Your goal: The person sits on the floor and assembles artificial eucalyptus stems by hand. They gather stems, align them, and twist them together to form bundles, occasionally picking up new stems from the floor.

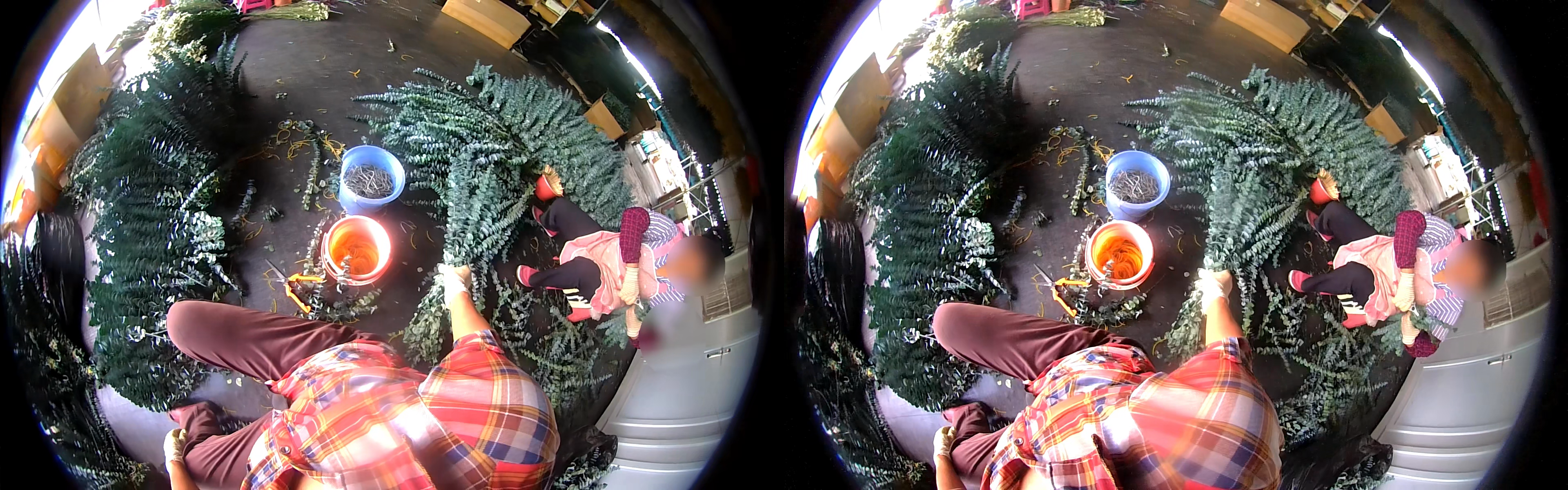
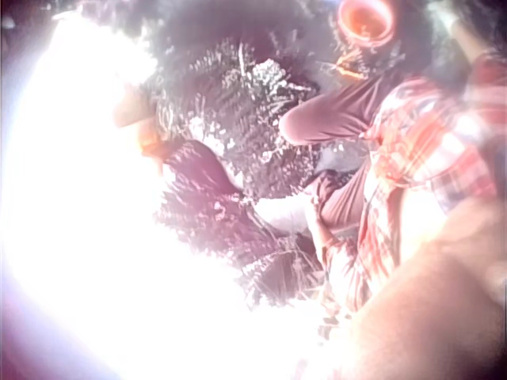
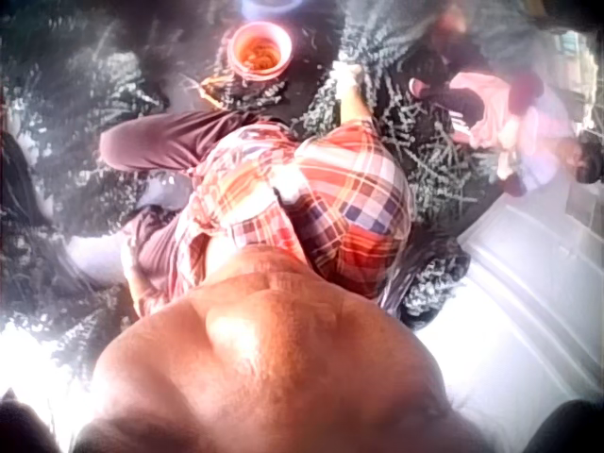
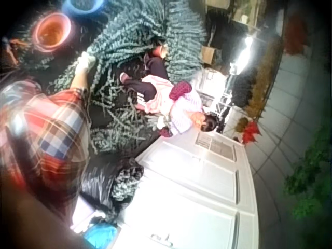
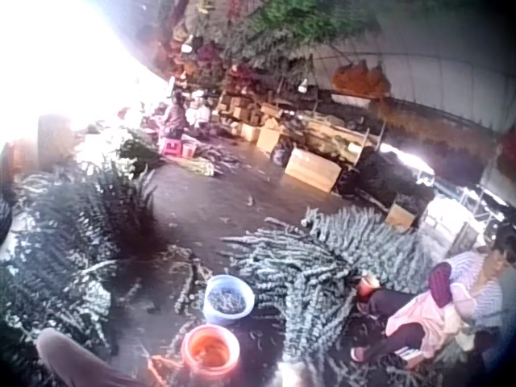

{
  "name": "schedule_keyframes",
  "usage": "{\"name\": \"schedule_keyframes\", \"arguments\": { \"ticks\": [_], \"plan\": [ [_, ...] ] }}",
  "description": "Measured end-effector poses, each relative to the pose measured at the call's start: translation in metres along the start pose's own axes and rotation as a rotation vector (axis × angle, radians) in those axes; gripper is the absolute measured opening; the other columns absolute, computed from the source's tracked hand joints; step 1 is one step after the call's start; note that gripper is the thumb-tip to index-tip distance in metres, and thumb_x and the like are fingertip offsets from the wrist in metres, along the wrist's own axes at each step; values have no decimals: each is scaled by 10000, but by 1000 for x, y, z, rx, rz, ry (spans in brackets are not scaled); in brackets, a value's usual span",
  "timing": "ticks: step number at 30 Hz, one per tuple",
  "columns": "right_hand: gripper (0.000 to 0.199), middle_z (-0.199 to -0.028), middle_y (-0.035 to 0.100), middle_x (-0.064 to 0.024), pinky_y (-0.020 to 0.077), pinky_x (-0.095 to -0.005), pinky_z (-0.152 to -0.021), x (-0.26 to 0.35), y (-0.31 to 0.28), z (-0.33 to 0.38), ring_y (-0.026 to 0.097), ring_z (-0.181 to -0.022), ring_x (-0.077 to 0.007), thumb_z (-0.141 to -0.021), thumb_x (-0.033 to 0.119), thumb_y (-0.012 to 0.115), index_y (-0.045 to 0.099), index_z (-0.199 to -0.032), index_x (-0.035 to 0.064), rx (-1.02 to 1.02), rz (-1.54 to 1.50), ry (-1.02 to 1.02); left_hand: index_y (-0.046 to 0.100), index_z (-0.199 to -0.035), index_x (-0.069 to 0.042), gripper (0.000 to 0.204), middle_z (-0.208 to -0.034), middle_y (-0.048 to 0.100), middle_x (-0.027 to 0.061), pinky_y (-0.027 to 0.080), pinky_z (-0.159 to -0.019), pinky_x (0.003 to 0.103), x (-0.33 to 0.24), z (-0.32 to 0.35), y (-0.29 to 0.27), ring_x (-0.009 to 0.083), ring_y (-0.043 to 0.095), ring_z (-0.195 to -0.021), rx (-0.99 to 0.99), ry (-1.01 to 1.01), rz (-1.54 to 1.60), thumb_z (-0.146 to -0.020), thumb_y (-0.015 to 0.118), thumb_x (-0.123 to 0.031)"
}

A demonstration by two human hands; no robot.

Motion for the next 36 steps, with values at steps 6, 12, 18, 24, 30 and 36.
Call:
{"name": "schedule_keyframes", "arguments": {
  "ticks": [6, 12, 18, 24, 30, 36],
  "plan": [
    [160, -803, 678, -95, 489, -358, -570, -4, 15, -7, 601, -621, -180, -742, 64, 781, 672, -813, -30, 74, 34, 24, 737, -942, -33, 261, -896, 719, 187, 531, -805, 405, 0, -1, 3, 339, 700, -861, -1, -30, 8, -862, 701, -279],
    [259, -826, 687, -94, 492, -362, -612, 12, 14, 3, 604, -672, -174, -708, 121, 816, 671, -822, -61, 22, 88, -37, 742, -941, -42, 259, -916, 720, 182, 531, -822, 400, 2, -3, 8, 336, 698, -882, 37, -81, 6, -857, 703, -283],
    [134, -660, 632, -55, 433, -326, -450, 1, 16, -7, 561, -501, -142, -752, 52, 775, 652, -759, 1, 32, 64, -28, 747, -923, -52, 229, -875, 724, 171, 540, -790, 391, 16, -12, 16, 319, 708, -836, -5, -65, 117, -836, 721, -261],
    [163, -630, 603, -20, 404, -310, -438, -14, 16, -20, 531, -479, -118, -757, 38, 765, 615, -692, 45, 53, 11, -19, 745, -891, -48, 202, -843, 724, 169, 544, -759, 377, 14, -9, 14, 297, 714, -795, -31, -42, 60, -816, 739, -235],
    [160, -652, 609, -17, 401, -296, -449, -16, 15, -19, 527, -483, -113, -754, 24, 763, 610, -712, 46, 81, -29, -23, 742, -898, -46, 190, -839, 730, 152, 544, -760, 375, -1, -3, 3, 287, 713, -786, -20, -65, 12, -822, 739, -220],
    [147, -685, 634, -48, 432, -305, -459, -16, 16, -18, 574, -507, -141, -757, 28, 763, 617, -737, 18, 82, -31, -16, 745, -908, -51, 202, -854, 728, 159, 544, -768, 375, -1, -4, 5, 295, 711, -797, -3, -40, 21, -828, 733, -236]
  ]
}}
Point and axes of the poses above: each hand's wrist, its own z-axis away from the middle knuckle, its own y-axis out of the palm, x = y × z, the point moved 8 cm from there along -z, towards the middle knuckle
